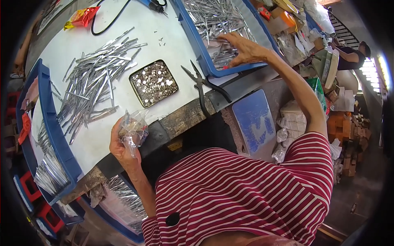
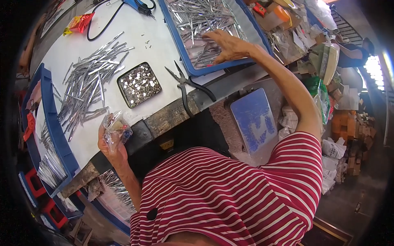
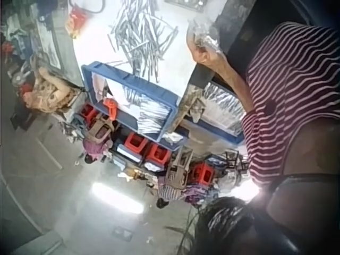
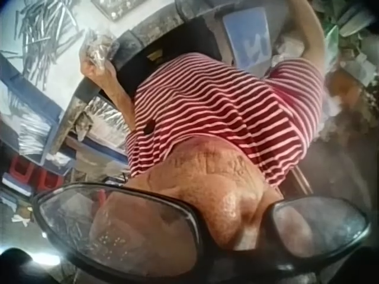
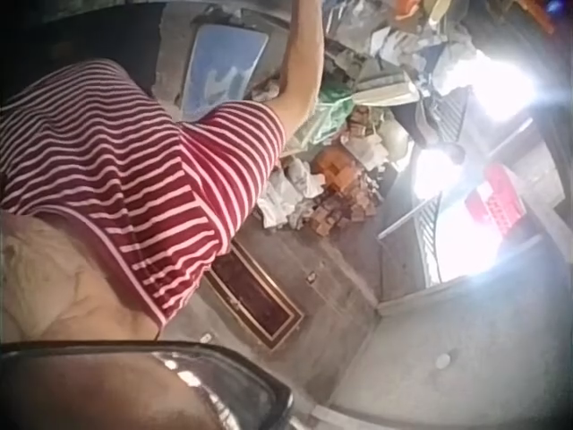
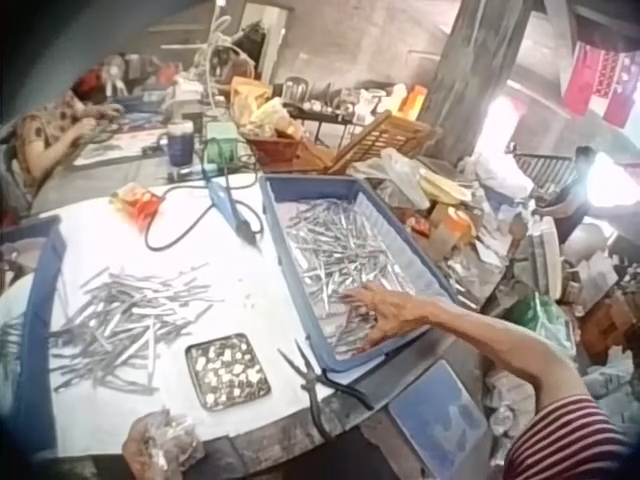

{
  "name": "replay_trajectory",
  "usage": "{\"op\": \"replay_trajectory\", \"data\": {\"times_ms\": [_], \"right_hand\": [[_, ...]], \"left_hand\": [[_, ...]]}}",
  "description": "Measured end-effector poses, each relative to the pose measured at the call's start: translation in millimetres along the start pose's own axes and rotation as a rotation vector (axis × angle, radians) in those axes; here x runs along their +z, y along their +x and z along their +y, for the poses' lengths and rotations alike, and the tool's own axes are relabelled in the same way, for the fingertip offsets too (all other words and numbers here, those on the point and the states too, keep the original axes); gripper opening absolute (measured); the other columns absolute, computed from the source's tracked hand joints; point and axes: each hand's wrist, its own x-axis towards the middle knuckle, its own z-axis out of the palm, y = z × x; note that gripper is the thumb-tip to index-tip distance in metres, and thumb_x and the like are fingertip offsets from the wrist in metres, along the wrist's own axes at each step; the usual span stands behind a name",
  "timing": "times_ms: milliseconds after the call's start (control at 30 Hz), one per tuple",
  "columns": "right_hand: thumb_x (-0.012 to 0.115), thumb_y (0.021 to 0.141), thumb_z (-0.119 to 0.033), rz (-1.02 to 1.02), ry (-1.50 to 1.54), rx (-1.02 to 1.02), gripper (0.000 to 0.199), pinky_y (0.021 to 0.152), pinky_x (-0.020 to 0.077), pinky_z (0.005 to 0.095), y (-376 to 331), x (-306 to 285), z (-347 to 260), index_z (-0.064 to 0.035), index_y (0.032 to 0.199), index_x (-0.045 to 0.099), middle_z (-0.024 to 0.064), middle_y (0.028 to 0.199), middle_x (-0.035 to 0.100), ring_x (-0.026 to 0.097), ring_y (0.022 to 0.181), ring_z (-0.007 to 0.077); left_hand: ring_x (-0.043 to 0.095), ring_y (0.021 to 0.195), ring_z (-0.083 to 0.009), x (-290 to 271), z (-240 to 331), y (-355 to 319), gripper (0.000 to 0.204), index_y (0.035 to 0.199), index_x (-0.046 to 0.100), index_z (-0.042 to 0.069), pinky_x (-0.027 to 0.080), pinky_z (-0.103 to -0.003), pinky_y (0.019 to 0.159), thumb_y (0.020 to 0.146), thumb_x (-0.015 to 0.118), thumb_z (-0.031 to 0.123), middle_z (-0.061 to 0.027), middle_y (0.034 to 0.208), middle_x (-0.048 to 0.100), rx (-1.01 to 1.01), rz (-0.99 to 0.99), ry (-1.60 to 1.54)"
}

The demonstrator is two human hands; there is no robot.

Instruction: Sorting and arranging metal strips into trays and bags.

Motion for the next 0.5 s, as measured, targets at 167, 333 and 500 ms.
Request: {"op": "replay_trajectory", "data": {"times_ms": [167, 333, 500], "right_hand": [[0.068, 0.053, -0.043, 0.006, -0.100, -0.022, 0.085, 0.082, 0.0377, 0.0379, 5, -1, 4, -0.0054, 0.120, 0.031, 0.0175, 0.104, 0.042, 0.045, 0.096, 0.0309], [0.067, 0.055, -0.036, -0.003, 0.053, -0.031, 0.068, 0.078, 0.0390, 0.0348, 12, -2, 4, 0.0001, 0.105, 0.041, 0.0173, 0.092, 0.047, 0.048, 0.088, 0.0284], [0.064, 0.055, -0.028, -0.065, 0.076, -0.014, 0.049, 0.070, 0.0388, 0.0331, 13, -1, 2, 0.0010, 0.089, 0.044, 0.0149, 0.084, 0.049, 0.048, 0.076, 0.0266]], "left_hand": [[0.054, 0.084, -0.0170, -2, -3, -1, 0.042, 0.109, 0.044, -0.007, 0.044, -0.029, 0.077, 0.073, 0.058, 0.009, -0.0128, 0.096, 0.054, -0.015, 0.013, -0.031], [0.054, 0.085, -0.0170, -1, -1, -1, 0.044, 0.110, 0.044, -0.006, 0.044, -0.029, 0.077, 0.072, 0.059, 0.009, -0.0127, 0.096, 0.055, -0.018, 0.012, -0.026], [0.054, 0.085, -0.0169, -2, -4, 0, 0.045, 0.110, 0.044, -0.006, 0.045, -0.029, 0.077, 0.071, 0.061, 0.010, -0.0122, 0.096, 0.054, -0.001, 0.014, -0.032]]}}
